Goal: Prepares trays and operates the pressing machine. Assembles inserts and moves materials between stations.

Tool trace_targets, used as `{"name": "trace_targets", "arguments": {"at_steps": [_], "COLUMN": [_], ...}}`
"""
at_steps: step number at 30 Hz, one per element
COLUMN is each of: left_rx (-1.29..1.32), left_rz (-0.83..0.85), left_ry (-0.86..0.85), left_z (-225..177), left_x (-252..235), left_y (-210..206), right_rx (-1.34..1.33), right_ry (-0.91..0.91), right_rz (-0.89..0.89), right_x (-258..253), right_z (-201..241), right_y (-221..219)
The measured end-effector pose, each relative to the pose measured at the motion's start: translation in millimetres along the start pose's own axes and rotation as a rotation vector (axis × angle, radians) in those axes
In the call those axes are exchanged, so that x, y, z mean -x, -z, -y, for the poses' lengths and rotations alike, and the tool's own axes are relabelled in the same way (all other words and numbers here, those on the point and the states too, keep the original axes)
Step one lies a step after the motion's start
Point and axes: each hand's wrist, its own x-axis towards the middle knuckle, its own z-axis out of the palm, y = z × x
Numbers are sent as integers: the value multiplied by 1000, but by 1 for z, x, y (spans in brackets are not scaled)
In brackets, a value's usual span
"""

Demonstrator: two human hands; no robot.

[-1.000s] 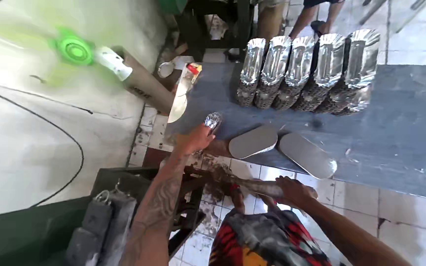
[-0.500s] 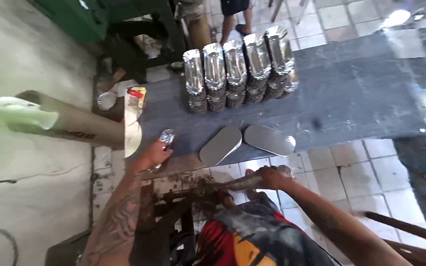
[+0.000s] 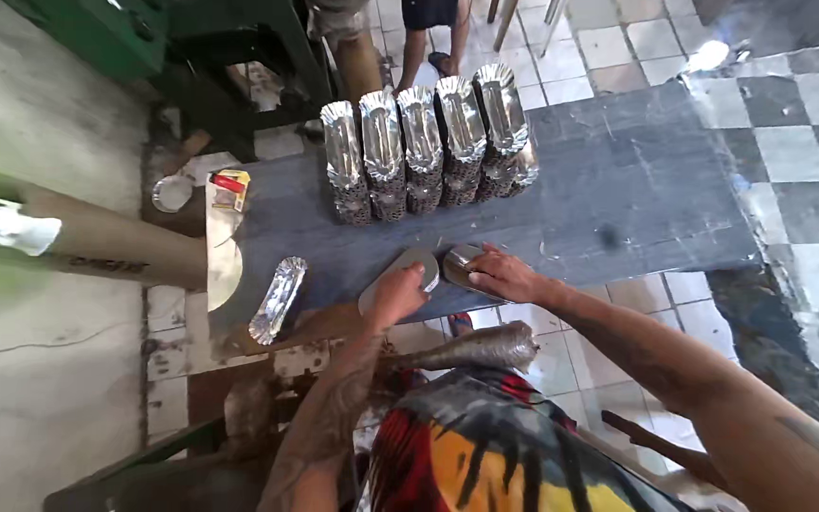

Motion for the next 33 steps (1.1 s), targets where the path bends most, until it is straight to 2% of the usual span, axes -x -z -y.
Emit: {"name": "trace_targets", "arguments": {"at_steps": [2,4,7,9,13,15,17,19,20,21,23,25,26,29,31,33], "left_rx": [233,411,469,465,458,412,303,161,171,286,763,1257,1420,1748,1915,2101], "left_rz": [152,288,465,503,472,382,163,-3,-99,-204,-392,-426,-427,-535,-698,-794], "left_ry": [-111,-142,-66,-42,-31,-61,-81,-36,-36,-42,-22,109,172,289,205,25], "left_z": [28,42,23,18,13,18,18,-3,-15,-24,-24,-11,-5,-10,-21,-27], "left_x": [-9,-8,-16,-17,-13,-5,19,59,78,97,133,157,167,195,204,196], "left_y": [12,23,50,53,53,45,34,35,39,41,34,11,-4,-28,-42,-70], "right_rx": [-48,-77,-70,-26,65,112,216,328,311,197,-302,-921,-1105,-1289,-1418,-1521], "right_ry": [1,8,53,101,108,107,104,63,36,4,-138,-338,-406,-470,-419,-379], "right_rz": [38,47,-6,-112,-95,-77,-69,-55,-85,-154,-280,-313,-288,-14,206,271], "right_x": [-2,0,-1,4,5,5,5,7,7,7,5,-5,-9,-12,-10,-7], "right_z": [-3,-3,-9,-11,-7,-8,-5,16,37,62,120,171,188,210,207,206], "right_y": [6,7,4,-8,-15,-17,-19,-15,-11,-7,-10,-31,-46,-69,-64,-71]}}
